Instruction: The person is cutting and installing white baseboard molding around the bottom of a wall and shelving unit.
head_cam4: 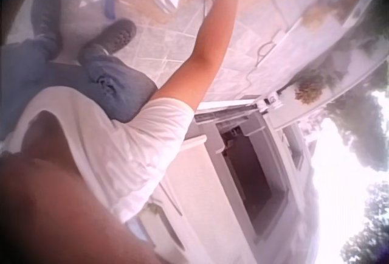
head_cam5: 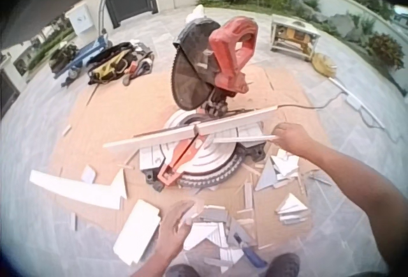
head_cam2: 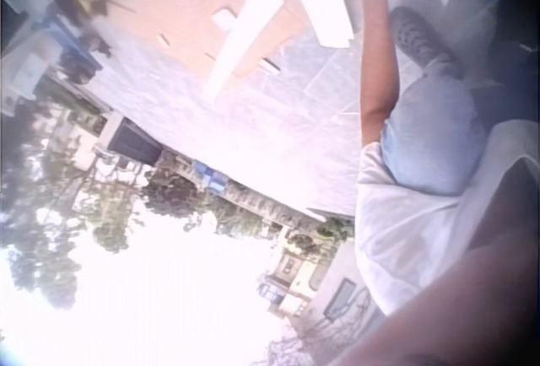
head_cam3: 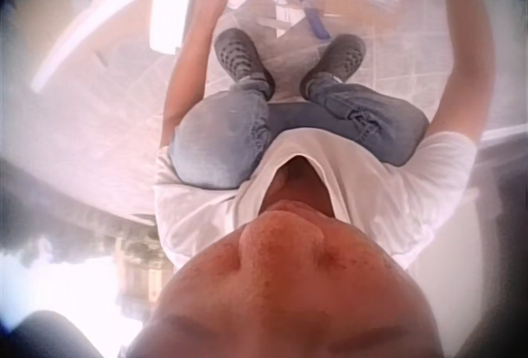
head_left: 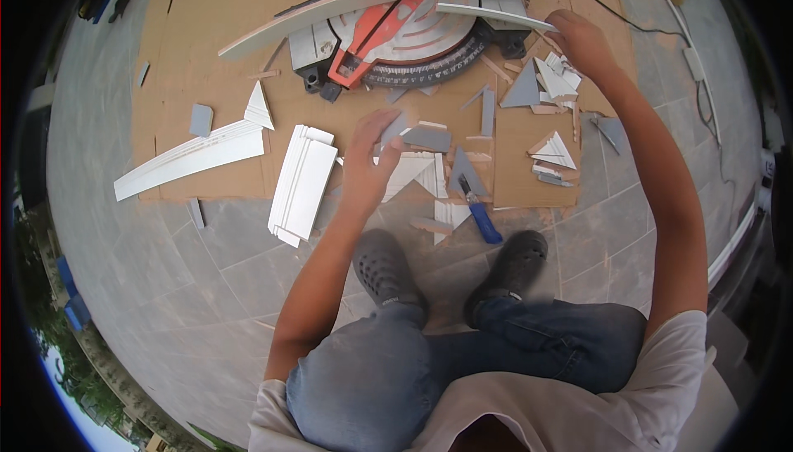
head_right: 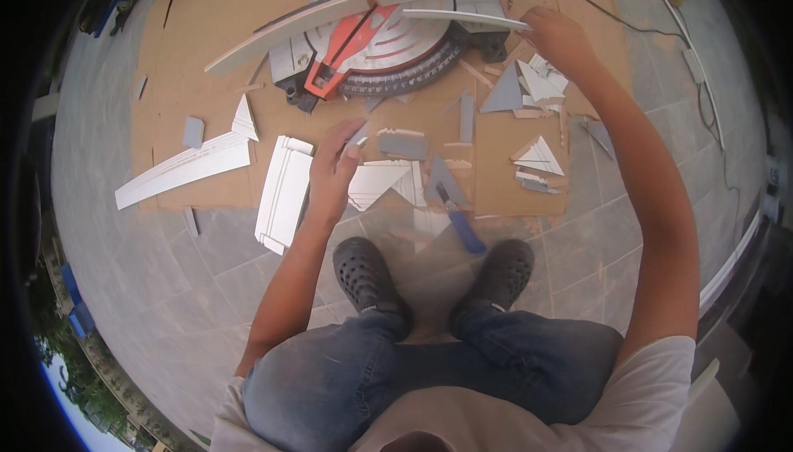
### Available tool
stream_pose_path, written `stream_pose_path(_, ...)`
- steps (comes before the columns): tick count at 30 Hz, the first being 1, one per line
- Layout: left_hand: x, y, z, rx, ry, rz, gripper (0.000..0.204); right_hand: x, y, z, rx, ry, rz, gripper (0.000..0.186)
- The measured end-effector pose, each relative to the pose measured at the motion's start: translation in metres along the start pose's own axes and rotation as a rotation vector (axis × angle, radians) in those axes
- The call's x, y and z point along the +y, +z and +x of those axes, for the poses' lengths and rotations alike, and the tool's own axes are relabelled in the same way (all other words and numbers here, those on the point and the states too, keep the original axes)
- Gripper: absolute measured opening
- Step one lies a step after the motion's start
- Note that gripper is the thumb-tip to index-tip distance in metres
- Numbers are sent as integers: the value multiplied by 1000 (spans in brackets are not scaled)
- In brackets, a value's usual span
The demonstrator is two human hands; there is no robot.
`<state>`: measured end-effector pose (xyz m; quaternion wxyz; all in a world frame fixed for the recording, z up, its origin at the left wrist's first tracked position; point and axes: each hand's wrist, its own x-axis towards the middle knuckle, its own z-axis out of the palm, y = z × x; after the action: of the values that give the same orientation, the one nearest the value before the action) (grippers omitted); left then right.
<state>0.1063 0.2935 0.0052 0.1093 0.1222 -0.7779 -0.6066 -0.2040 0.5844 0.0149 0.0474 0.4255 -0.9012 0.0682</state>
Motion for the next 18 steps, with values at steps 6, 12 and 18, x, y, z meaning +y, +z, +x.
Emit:
stream_pose_path(6,4,-2,3,17,-416,-110,39,-2,-29,-23,-462,289,414,30)
stream_pose_path(12,30,5,-1,-47,-352,-50,45,4,-6,-70,-870,158,359,41)
stream_pose_path(18,23,4,-7,-61,-256,-104,47,-21,-29,-60,-508,256,388,41)
